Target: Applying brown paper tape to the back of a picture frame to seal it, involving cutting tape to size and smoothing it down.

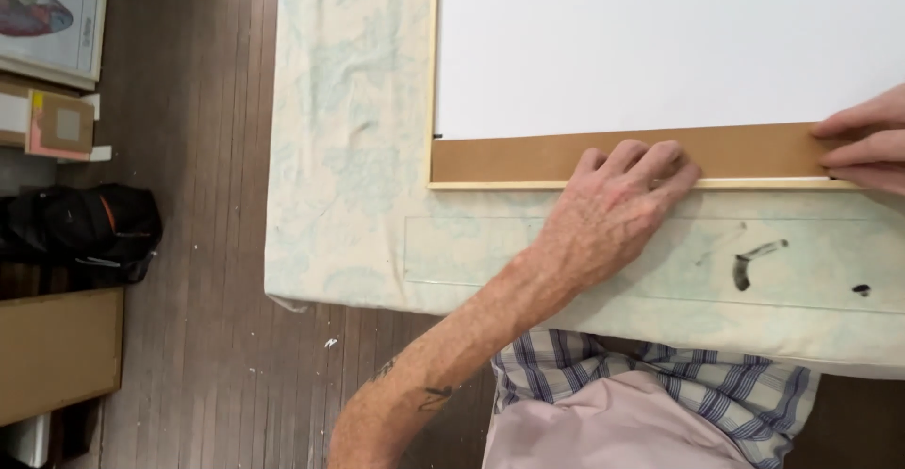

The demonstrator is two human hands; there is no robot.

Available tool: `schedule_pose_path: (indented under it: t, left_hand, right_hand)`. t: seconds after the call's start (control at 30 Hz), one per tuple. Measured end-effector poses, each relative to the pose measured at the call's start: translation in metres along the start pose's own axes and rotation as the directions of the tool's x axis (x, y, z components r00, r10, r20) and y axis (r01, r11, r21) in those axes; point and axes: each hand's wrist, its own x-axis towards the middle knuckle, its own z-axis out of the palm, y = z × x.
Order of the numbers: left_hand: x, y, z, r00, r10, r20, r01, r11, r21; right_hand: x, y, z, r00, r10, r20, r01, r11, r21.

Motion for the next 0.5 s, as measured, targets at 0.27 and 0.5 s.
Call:
schedule_pose_path:
  t: [0.27,0.5]
  left_hand:
    - [-0.047,-0.043,-0.050,0.953,-0.302,-0.020,0.294,0.941,-0.169]
    - [-0.101,-0.061,-0.030,0.860,-0.433,-0.268,0.472,0.876,0.098]
  right_hand:
    - [-0.022,0.071,0.028,0.978,-0.181,-0.104,0.168,0.978,-0.123]
    - [-0.045,0.139,0.075,0.973,0.181,-0.142,-0.155,0.972,0.176]
